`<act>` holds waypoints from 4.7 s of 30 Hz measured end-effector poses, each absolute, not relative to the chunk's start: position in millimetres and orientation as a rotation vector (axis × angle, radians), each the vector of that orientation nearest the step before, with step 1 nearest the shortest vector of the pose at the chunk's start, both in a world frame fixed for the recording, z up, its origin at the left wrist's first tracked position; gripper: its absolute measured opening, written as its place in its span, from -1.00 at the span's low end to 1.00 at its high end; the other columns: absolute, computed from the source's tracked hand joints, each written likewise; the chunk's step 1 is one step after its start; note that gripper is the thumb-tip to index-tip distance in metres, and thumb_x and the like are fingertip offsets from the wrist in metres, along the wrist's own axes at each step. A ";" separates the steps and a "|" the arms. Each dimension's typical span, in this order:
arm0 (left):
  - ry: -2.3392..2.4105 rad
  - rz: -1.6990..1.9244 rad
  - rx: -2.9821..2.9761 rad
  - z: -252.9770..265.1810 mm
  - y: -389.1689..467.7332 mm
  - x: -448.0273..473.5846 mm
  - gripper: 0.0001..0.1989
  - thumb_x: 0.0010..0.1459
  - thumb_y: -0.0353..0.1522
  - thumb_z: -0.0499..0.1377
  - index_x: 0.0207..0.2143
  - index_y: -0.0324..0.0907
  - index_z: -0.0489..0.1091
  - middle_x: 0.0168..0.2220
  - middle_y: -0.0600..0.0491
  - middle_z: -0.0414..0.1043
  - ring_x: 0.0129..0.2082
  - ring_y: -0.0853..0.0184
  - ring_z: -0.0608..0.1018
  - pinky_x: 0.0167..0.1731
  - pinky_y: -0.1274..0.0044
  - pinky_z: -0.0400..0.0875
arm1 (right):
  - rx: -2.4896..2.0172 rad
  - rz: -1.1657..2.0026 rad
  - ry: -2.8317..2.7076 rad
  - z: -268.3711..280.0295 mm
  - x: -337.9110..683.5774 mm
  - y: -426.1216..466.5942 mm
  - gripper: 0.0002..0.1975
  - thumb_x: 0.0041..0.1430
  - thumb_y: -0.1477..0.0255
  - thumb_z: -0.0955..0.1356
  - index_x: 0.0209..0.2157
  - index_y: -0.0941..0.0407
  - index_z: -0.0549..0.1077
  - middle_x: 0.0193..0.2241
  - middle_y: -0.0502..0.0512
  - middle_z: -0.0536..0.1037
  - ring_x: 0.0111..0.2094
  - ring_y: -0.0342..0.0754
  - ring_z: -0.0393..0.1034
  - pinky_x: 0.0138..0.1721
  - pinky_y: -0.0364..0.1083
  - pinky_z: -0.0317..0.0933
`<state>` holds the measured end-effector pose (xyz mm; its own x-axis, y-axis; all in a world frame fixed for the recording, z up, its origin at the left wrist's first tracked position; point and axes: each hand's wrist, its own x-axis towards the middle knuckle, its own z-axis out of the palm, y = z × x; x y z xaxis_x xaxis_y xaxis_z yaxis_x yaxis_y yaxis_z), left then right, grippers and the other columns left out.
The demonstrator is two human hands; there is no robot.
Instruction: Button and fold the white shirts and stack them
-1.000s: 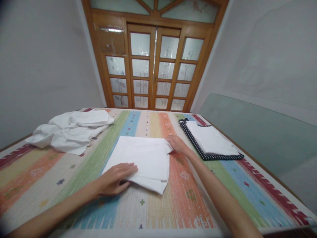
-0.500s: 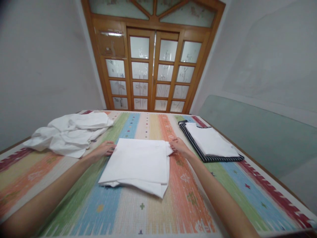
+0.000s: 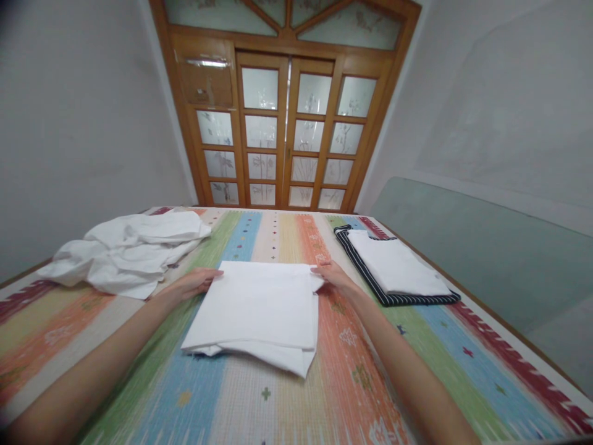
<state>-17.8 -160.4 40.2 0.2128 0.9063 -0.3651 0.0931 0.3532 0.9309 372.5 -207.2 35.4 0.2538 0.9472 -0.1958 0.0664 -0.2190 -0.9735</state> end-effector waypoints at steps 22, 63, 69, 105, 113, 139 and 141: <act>1.271 0.757 1.007 27.3 -155.3 0.8 -0.84 0.06 -0.33 0.26 -0.41 -0.29 0.44 -0.55 0.00 0.54 -0.60 0.31 0.53 -0.56 0.54 0.41 | -1.387 1.151 -0.871 14.2 352.2 -195.0 -0.29 -0.25 0.53 0.45 0.01 0.04 0.20 -0.51 -0.14 0.44 -0.61 -0.15 0.34 -0.64 -0.22 0.19; 0.966 0.651 1.519 22.0 -233.1 -35.3 0.02 -0.32 -0.23 0.45 0.21 -0.18 0.09 0.18 -0.17 0.29 0.15 -0.01 0.36 0.16 0.20 0.24 | -1.502 0.846 -1.180 3.5 379.1 -187.3 -0.37 -0.29 0.50 0.48 -0.08 0.10 0.29 -0.55 -0.12 0.48 -0.59 -0.12 0.39 -0.59 -0.19 0.25; 0.935 0.652 1.537 21.0 -235.0 -38.2 0.04 -0.30 -0.24 0.43 0.25 -0.16 0.06 0.16 -0.13 0.33 0.13 0.02 0.40 0.14 0.23 0.28 | -1.641 0.469 -1.422 7.2 378.2 -189.8 -0.51 -0.20 0.51 0.41 -0.12 0.13 0.37 -0.42 -0.03 0.50 -0.48 -0.12 0.41 -0.40 -0.12 0.34; 1.464 0.658 2.259 50.5 -245.1 -20.9 -0.17 0.00 0.13 0.14 0.21 -0.15 0.20 0.35 -0.13 -0.02 0.34 -0.01 -0.01 0.29 0.22 -0.13 | -0.857 0.613 -2.846 40.2 279.2 -356.8 -0.27 0.31 0.14 0.20 0.36 0.06 -0.20 0.36 0.19 -0.17 0.37 0.07 -0.39 0.34 0.19 -0.44; 1.115 0.258 2.610 19.7 -260.8 38.3 -0.26 0.24 0.07 -0.12 0.31 -0.19 0.05 0.37 -0.13 -0.12 0.37 0.00 -0.18 0.28 0.11 -0.29 | -0.875 1.200 -2.523 70.8 298.4 -342.1 -0.56 0.40 0.23 0.07 0.13 -0.05 0.39 0.20 0.01 0.33 0.26 -0.02 0.12 0.31 0.13 -0.13; 1.248 0.299 2.561 4.5 -266.1 34.2 -0.09 0.07 0.22 -0.06 0.34 -0.04 -0.04 0.40 -0.01 -0.34 0.37 0.01 -0.30 0.28 0.10 -0.39 | -1.986 0.070 -2.164 -3.4 281.7 -198.0 -0.22 0.27 0.10 0.14 0.24 0.50 0.11 0.28 0.57 0.03 0.34 0.30 -0.18 0.30 0.21 -0.26; 1.230 0.243 2.543 9.5 -262.3 35.9 -0.03 0.03 0.25 -0.05 0.35 -0.09 -0.06 0.40 -0.05 -0.37 0.36 -0.04 -0.32 0.27 0.06 -0.40 | -1.981 0.087 -2.183 2.5 277.9 -191.5 -0.25 0.26 0.11 0.16 0.25 0.44 0.12 0.29 0.53 0.03 0.34 0.30 -0.20 0.29 0.22 -0.26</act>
<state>35.9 -262.3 9.5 0.6179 0.7860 0.0192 0.7344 -0.5857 0.3428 277.9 -191.5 2.5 -0.0877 0.9909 0.1023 0.9796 0.1044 -0.1715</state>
